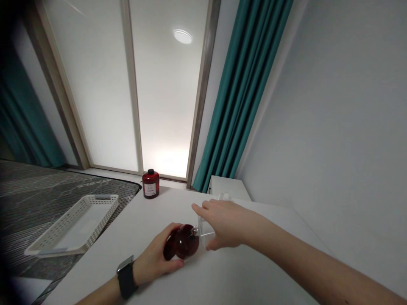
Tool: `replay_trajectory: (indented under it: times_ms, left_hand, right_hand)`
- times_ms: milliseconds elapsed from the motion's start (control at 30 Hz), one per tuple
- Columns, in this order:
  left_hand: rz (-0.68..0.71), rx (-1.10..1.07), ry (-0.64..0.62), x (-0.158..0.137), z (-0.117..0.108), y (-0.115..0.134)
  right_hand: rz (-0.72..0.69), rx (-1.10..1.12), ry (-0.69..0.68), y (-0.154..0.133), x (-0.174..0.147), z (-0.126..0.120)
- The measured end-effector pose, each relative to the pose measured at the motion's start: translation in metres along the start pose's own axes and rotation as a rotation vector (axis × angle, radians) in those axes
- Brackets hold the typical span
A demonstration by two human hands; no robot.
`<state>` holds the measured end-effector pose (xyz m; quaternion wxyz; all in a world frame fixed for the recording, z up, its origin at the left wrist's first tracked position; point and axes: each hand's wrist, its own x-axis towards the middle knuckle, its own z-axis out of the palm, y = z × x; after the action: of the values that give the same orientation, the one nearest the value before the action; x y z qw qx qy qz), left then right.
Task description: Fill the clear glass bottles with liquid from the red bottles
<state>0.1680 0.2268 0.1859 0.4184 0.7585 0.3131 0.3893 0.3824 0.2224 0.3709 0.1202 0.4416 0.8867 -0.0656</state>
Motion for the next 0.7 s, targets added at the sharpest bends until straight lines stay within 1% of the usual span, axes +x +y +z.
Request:
replay_trajectory:
  times_ms: [167,300,467,700]
  left_hand:
    - [0.010,-0.022,-0.001,0.000,0.000,-0.001]
    - [-0.016,-0.017,-0.003,0.000,0.000,0.000]
    - [-0.015,-0.030,-0.012,0.000,0.000,0.000]
    - [-0.015,-0.116,-0.037,0.001,0.002,0.003]
  right_hand:
    - [0.003,-0.001,-0.002,0.000,0.000,-0.001]
    - [0.006,0.053,0.020,0.002,-0.003,0.002]
    - [0.026,0.137,0.052,0.008,-0.008,0.012]
    - [0.009,0.265,0.137,0.013,-0.016,0.031]
